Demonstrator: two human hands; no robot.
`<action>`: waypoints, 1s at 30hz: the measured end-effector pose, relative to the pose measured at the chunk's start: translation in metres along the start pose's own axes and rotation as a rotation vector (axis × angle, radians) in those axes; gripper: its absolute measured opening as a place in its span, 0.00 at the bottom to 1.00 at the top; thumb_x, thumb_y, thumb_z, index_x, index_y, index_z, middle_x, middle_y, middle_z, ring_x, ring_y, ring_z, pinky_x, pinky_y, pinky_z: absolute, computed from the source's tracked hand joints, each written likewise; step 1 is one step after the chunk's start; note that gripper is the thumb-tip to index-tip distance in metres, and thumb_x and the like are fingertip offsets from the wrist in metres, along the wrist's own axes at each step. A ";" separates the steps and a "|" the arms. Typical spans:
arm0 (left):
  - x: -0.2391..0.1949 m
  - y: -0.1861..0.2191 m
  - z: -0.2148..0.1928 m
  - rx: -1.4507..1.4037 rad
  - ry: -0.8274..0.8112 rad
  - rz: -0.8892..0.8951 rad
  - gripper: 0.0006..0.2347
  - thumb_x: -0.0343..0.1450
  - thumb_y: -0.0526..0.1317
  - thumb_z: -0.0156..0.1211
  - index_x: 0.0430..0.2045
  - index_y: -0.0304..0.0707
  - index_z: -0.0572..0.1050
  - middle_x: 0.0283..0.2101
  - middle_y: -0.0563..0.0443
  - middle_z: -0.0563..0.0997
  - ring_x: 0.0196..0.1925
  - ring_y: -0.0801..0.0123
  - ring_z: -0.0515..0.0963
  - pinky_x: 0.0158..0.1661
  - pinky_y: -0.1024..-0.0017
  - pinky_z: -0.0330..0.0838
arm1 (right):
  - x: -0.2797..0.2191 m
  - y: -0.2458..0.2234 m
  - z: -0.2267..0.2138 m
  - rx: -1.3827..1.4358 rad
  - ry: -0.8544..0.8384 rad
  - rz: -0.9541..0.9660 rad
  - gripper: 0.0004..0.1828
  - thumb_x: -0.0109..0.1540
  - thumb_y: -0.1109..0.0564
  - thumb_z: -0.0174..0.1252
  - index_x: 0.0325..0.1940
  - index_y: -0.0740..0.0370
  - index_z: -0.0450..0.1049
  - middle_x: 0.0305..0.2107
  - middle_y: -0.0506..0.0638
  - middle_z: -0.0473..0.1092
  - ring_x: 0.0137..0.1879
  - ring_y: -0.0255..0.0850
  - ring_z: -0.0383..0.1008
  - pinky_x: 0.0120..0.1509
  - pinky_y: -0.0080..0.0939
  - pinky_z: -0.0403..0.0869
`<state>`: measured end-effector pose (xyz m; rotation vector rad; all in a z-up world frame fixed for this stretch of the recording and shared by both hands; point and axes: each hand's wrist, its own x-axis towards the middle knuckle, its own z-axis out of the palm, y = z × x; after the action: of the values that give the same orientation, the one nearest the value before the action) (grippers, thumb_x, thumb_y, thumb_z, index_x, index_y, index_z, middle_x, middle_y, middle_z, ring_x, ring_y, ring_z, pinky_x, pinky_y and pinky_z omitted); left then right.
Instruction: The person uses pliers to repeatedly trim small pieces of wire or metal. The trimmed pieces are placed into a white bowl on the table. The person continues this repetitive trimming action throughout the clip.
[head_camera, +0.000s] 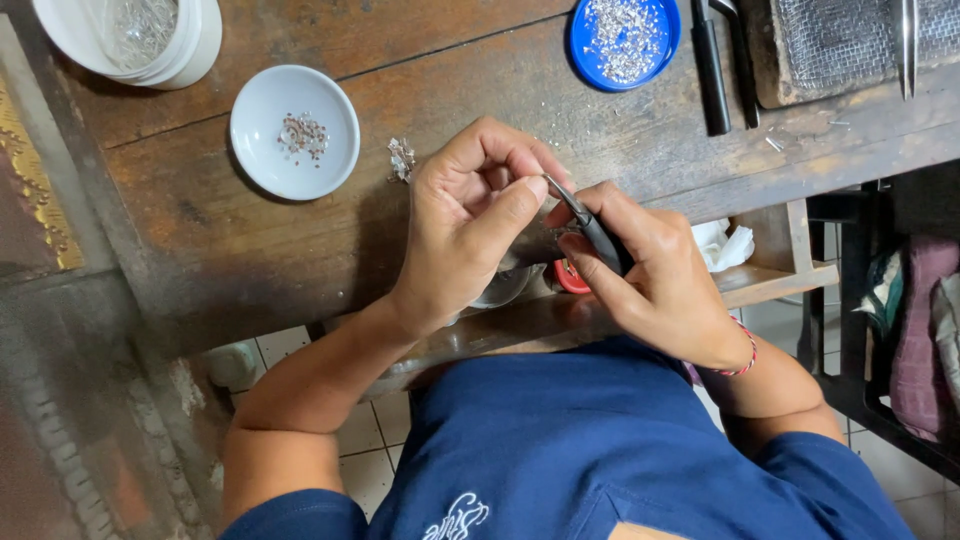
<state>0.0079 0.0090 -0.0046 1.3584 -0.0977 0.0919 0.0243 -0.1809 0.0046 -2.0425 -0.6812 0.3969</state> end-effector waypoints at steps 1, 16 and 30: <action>-0.001 0.000 0.001 0.001 -0.002 0.001 0.02 0.75 0.34 0.53 0.32 0.42 0.69 0.39 0.50 0.80 0.37 0.79 0.74 0.42 0.80 0.69 | 0.000 0.000 -0.001 0.000 0.002 -0.001 0.07 0.68 0.62 0.54 0.51 0.62 0.70 0.29 0.47 0.71 0.29 0.38 0.70 0.38 0.37 0.67; -0.006 0.005 0.006 -0.130 0.069 -0.223 0.08 0.67 0.26 0.51 0.19 0.40 0.67 0.33 0.49 0.77 0.28 0.72 0.76 0.31 0.78 0.75 | -0.001 0.002 -0.003 0.321 -0.257 0.063 0.13 0.70 0.55 0.48 0.58 0.60 0.68 0.33 0.44 0.66 0.36 0.33 0.66 0.46 0.34 0.68; -0.009 0.002 0.009 -0.091 0.096 -0.134 0.08 0.69 0.25 0.50 0.23 0.40 0.68 0.35 0.48 0.76 0.37 0.71 0.80 0.35 0.78 0.78 | 0.000 0.003 -0.005 0.171 -0.255 0.032 0.06 0.70 0.54 0.49 0.45 0.59 0.65 0.27 0.45 0.61 0.30 0.39 0.62 0.37 0.40 0.64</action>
<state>-0.0010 0.0007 -0.0018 1.2637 0.0686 0.0394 0.0277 -0.1858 0.0051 -1.8597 -0.7417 0.7188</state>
